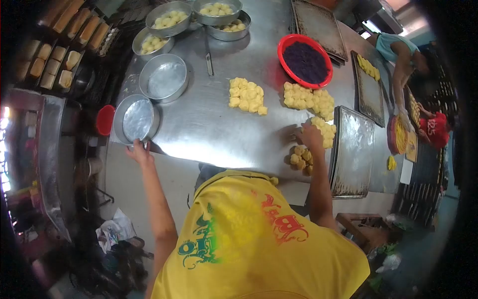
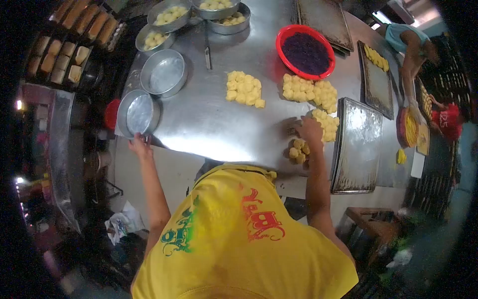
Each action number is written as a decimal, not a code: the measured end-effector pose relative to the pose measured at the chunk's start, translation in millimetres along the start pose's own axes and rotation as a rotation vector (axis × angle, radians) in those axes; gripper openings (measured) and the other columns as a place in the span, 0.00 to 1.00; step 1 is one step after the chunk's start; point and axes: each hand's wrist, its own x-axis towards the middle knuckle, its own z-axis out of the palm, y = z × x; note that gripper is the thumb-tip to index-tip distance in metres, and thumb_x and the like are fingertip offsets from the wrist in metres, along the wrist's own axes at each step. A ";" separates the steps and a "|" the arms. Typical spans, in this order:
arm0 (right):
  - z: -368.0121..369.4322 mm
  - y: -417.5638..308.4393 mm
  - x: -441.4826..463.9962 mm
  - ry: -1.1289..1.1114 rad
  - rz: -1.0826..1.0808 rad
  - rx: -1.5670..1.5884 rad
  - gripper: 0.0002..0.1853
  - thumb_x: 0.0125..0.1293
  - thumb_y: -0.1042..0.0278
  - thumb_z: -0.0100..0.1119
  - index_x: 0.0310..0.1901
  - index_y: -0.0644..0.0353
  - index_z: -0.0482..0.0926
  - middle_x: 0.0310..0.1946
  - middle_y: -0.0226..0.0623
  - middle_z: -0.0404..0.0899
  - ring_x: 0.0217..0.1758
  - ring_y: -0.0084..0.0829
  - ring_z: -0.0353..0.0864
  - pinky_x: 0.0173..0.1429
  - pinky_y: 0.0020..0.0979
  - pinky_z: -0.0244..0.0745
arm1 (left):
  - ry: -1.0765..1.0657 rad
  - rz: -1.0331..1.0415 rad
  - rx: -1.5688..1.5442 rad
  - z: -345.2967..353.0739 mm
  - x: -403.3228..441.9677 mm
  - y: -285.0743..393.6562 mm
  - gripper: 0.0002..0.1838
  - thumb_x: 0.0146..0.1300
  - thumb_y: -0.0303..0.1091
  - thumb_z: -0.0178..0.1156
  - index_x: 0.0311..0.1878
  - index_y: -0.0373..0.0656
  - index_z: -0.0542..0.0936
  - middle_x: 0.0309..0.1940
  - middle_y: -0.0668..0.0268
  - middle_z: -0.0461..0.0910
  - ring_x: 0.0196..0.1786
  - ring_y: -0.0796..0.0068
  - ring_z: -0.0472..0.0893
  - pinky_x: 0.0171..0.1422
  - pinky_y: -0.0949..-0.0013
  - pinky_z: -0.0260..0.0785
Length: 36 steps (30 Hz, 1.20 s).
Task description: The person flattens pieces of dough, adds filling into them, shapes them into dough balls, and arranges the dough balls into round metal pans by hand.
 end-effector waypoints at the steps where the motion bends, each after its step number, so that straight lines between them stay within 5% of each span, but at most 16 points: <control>1: 3.6 -8.0 1.7 0.057 -0.090 0.115 0.27 0.59 0.56 0.75 0.59 0.57 0.83 0.51 0.51 0.84 0.52 0.50 0.85 0.60 0.46 0.77 | -0.004 0.013 0.017 -0.2 3.3 0.0 0.52 0.63 0.26 0.62 0.84 0.56 0.42 0.52 0.58 0.73 0.51 0.65 0.75 0.55 0.51 0.79; 3: 10.5 -24.1 5.2 0.166 -0.268 0.349 0.25 0.61 0.55 0.73 0.58 0.56 0.83 0.53 0.50 0.83 0.54 0.52 0.83 0.62 0.47 0.76 | -0.030 -0.027 -0.011 -3.9 19.7 -3.0 0.52 0.62 0.24 0.60 0.85 0.56 0.42 0.53 0.57 0.73 0.53 0.64 0.75 0.55 0.48 0.79; 6: 23.7 -74.0 23.9 -0.002 -0.276 0.635 0.24 0.63 0.57 0.71 0.60 0.56 0.81 0.55 0.49 0.81 0.58 0.53 0.79 0.65 0.47 0.73 | -0.032 -0.067 -0.054 -6.1 20.7 -6.9 0.51 0.62 0.23 0.59 0.84 0.56 0.44 0.55 0.56 0.73 0.54 0.62 0.75 0.54 0.46 0.79; 10: 46.9 -129.5 36.7 0.080 -0.458 0.427 0.29 0.64 0.59 0.67 0.66 0.57 0.73 0.63 0.47 0.75 0.66 0.50 0.72 0.68 0.47 0.71 | 0.033 -0.035 -0.023 3.9 -46.0 -15.4 0.46 0.64 0.23 0.57 0.83 0.54 0.48 0.60 0.56 0.70 0.54 0.62 0.75 0.54 0.49 0.78; 13: 45.2 -141.5 34.5 0.089 -0.415 0.400 0.29 0.66 0.61 0.64 0.68 0.57 0.72 0.59 0.49 0.80 0.62 0.52 0.77 0.67 0.47 0.73 | 0.027 -0.054 -0.049 12.4 -110.8 -22.5 0.45 0.66 0.23 0.57 0.83 0.51 0.49 0.67 0.55 0.65 0.60 0.61 0.74 0.55 0.52 0.78; 16: 4.8 -146.8 29.6 -0.302 -0.234 0.380 0.30 0.68 0.63 0.61 0.70 0.59 0.71 0.52 0.52 0.85 0.55 0.55 0.83 0.63 0.49 0.76 | -0.032 -0.046 -0.073 6.8 -140.2 -40.6 0.46 0.66 0.25 0.60 0.84 0.49 0.48 0.73 0.53 0.60 0.65 0.58 0.72 0.57 0.54 0.78; 18: 12.6 -134.5 27.8 -0.222 -0.377 0.304 0.29 0.68 0.63 0.63 0.70 0.60 0.73 0.48 0.52 0.86 0.50 0.52 0.86 0.60 0.48 0.79 | -0.061 -0.069 -0.128 19.3 -162.5 -31.9 0.50 0.65 0.26 0.66 0.85 0.47 0.46 0.76 0.50 0.56 0.70 0.53 0.70 0.66 0.53 0.74; 21: 8.1 -139.8 13.5 -0.233 -0.467 0.526 0.26 0.68 0.64 0.65 0.66 0.63 0.76 0.45 0.48 0.88 0.45 0.42 0.88 0.53 0.41 0.82 | 0.153 0.190 0.527 17.4 -172.8 -49.4 0.49 0.68 0.32 0.67 0.84 0.44 0.47 0.76 0.48 0.54 0.71 0.50 0.69 0.73 0.51 0.66; 22: -1.4 -150.1 3.1 -0.256 -0.476 0.659 0.25 0.68 0.65 0.66 0.64 0.63 0.78 0.46 0.47 0.88 0.44 0.37 0.88 0.51 0.38 0.83 | 0.135 0.453 0.672 18.5 -187.1 -45.6 0.41 0.73 0.40 0.64 0.81 0.39 0.57 0.73 0.46 0.62 0.71 0.53 0.69 0.78 0.55 0.59; 24: -13.3 -181.0 -28.2 -0.354 -0.414 1.073 0.15 0.72 0.68 0.64 0.57 0.64 0.82 0.41 0.33 0.86 0.41 0.22 0.84 0.44 0.28 0.81 | -0.355 0.146 0.448 26.3 -208.8 -22.5 0.34 0.74 0.43 0.63 0.77 0.37 0.65 0.67 0.49 0.71 0.66 0.60 0.74 0.72 0.60 0.64; 25: -11.6 -195.3 -42.2 -0.424 -0.405 1.195 0.14 0.72 0.69 0.64 0.56 0.64 0.83 0.42 0.34 0.86 0.41 0.23 0.84 0.42 0.27 0.81 | -0.601 -0.024 0.334 32.8 -220.4 -15.5 0.32 0.75 0.44 0.63 0.74 0.36 0.70 0.63 0.50 0.76 0.63 0.64 0.76 0.69 0.63 0.67; 28: -10.3 -231.3 -73.0 -0.531 -0.419 1.276 0.15 0.74 0.72 0.62 0.59 0.66 0.81 0.45 0.37 0.86 0.45 0.25 0.85 0.39 0.27 0.83 | -0.892 -0.252 0.261 65.0 -241.7 -26.9 0.22 0.74 0.41 0.64 0.62 0.34 0.80 0.49 0.60 0.85 0.51 0.77 0.81 0.56 0.73 0.72; 32: -11.0 -232.4 -71.0 -0.462 -0.476 1.362 0.16 0.75 0.69 0.62 0.59 0.66 0.82 0.47 0.38 0.86 0.44 0.26 0.85 0.44 0.28 0.84 | -0.870 0.034 0.304 91.6 -246.7 -6.2 0.16 0.74 0.39 0.64 0.49 0.33 0.86 0.32 0.71 0.82 0.37 0.84 0.77 0.44 0.78 0.68; 35: -31.3 -209.0 -42.3 -0.410 -0.527 1.303 0.17 0.75 0.69 0.62 0.60 0.66 0.82 0.47 0.40 0.87 0.45 0.27 0.85 0.48 0.30 0.84 | -0.727 0.093 0.302 94.1 -236.0 -17.6 0.15 0.75 0.38 0.64 0.48 0.33 0.86 0.32 0.72 0.82 0.38 0.84 0.77 0.44 0.78 0.67; 36: -36.7 -195.5 -20.0 -0.256 -0.557 1.070 0.17 0.74 0.68 0.63 0.60 0.65 0.83 0.47 0.41 0.88 0.45 0.27 0.86 0.51 0.32 0.83 | -0.706 0.034 0.283 92.1 -228.2 -19.3 0.14 0.75 0.37 0.62 0.49 0.34 0.85 0.37 0.69 0.84 0.45 0.81 0.81 0.48 0.76 0.72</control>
